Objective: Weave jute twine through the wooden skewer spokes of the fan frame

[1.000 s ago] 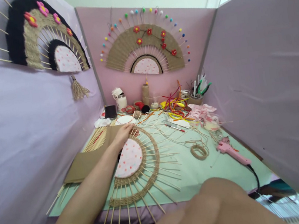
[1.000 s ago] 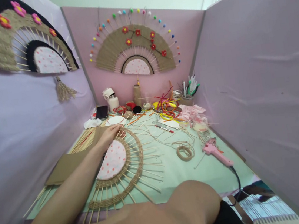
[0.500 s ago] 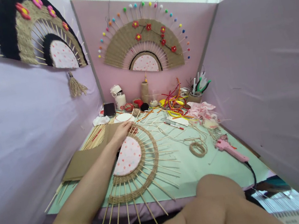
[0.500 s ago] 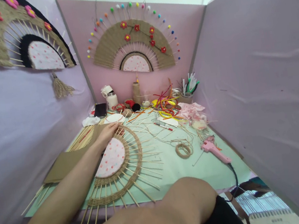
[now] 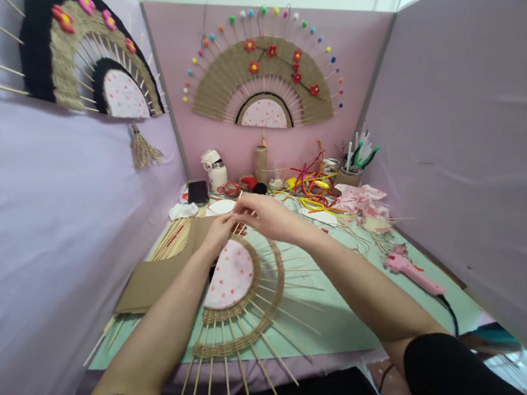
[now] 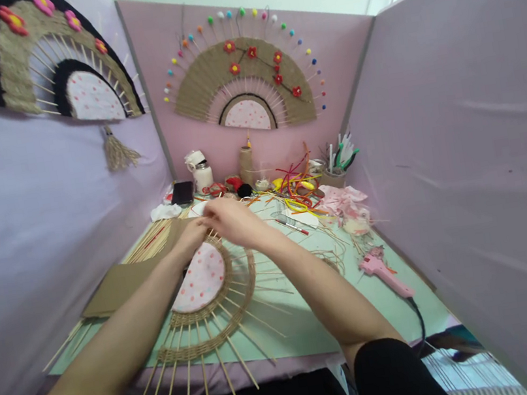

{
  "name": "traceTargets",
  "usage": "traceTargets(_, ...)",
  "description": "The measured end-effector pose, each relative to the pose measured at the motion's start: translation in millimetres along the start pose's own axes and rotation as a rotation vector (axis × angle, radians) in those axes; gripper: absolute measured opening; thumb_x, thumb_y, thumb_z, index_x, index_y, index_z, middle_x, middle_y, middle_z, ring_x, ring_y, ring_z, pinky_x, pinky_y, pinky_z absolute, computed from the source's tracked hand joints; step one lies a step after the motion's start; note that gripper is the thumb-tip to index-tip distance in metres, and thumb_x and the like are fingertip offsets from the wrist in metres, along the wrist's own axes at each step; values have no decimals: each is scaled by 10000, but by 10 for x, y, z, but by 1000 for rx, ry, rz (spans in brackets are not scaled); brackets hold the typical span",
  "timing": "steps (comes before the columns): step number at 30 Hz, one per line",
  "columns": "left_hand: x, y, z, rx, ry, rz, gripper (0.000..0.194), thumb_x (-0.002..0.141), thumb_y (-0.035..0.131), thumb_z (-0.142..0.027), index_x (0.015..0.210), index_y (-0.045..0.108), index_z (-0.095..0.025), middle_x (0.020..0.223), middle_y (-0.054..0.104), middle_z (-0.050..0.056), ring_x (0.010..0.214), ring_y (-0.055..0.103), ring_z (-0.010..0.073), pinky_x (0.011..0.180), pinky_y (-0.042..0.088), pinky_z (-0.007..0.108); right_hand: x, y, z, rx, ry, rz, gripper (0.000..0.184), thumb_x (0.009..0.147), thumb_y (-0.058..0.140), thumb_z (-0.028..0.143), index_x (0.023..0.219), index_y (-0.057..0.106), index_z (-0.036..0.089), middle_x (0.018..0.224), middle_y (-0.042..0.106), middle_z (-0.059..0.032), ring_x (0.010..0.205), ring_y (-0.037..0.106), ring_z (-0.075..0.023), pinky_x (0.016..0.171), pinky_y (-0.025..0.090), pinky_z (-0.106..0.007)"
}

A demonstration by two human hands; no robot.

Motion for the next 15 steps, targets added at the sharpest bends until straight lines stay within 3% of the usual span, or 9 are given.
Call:
traceTargets(2, -3, 28, 28, -29, -152, 121, 206, 752, 611, -310, 816, 655, -119, 564, 636, 22, 495, 596, 140, 513, 496, 266, 118, 145, -464, -247, 141, 27, 133, 761, 637, 288, 759, 641, 155, 813, 617, -90, 807, 571, -205, 755, 402, -311)
traceTargets(5, -15, 37, 33, -72, -282, 189, 237, 795, 561, -306, 928, 627, -121, 625, 648, 12, 518, 604, 123, 535, 476, 240, 140, 355, -863, -423, 160, 105, 167, 763, 631, 310, 779, 645, 144, 826, 610, -94, 820, 553, -198, 732, 373, -284)
traceTargets(9, -23, 30, 26, -109, -340, 174, 249, 832, 512, -307, 961, 617, -122, 599, 619, -2, 507, 594, 125, 534, 452, 239, 131, 454, -957, -419, 120, 65, 149, 801, 536, 202, 715, 643, 144, 754, 611, -68, 745, 535, -163, 686, 348, -258)
traceTargets(15, -29, 30, 8, -252, -445, 195, 431, 898, 333, -409, 1012, 626, -114, 582, 621, 32, 477, 574, 139, 510, 430, 254, 173, 354, -953, -258, 187, -46, 127, 796, 523, 198, 736, 627, 157, 688, 620, -27, 640, 511, -136, 610, 332, -238)
Point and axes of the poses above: each hand's wrist, its own x-axis towards the middle knuckle, its own y-axis out of the palm, z = x × y, the point moved 3 cm from there along x, towards the middle knuckle
